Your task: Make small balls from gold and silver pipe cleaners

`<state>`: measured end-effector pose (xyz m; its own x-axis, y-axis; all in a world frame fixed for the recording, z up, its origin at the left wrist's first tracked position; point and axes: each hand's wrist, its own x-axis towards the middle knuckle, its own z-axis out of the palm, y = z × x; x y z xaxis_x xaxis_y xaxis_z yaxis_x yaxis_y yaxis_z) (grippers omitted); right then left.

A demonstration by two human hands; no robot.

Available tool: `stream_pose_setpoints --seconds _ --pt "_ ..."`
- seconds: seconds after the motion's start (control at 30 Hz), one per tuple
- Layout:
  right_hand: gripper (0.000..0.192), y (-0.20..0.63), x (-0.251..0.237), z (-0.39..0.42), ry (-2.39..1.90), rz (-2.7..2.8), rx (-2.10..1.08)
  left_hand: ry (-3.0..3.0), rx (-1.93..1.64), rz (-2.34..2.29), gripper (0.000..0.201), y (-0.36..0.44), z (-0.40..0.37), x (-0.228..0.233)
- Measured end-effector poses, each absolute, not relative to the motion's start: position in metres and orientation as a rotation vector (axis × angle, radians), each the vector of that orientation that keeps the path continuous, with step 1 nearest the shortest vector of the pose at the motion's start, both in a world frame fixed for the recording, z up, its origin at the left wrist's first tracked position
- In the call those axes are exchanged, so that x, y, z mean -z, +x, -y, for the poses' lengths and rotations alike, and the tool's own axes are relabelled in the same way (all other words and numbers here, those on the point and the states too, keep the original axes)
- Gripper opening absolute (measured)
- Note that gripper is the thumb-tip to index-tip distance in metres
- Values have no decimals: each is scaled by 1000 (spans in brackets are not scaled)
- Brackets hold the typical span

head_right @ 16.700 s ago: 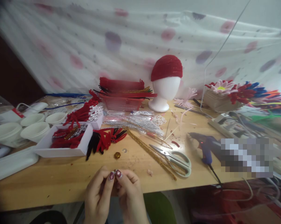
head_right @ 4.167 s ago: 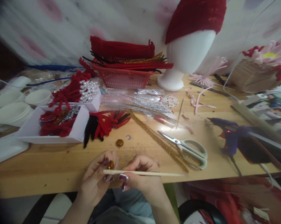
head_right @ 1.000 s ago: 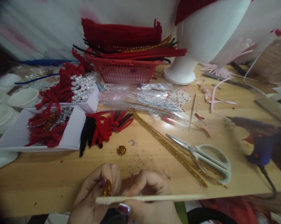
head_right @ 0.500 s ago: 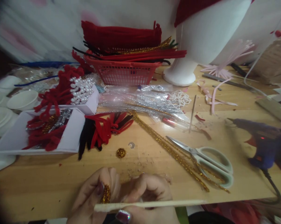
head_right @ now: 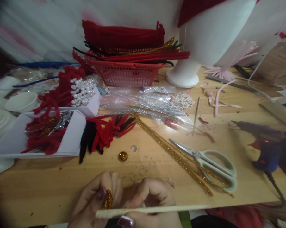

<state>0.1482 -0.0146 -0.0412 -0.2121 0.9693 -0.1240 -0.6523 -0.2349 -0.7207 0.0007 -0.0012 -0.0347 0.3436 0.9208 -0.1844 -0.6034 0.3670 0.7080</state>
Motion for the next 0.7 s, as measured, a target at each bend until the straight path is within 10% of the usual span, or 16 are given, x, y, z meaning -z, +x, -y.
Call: stream_pose_setpoints --seconds 0.7 --pt "15 147 42 13 -607 658 -1710 546 -1066 -592 42 1 1 33"
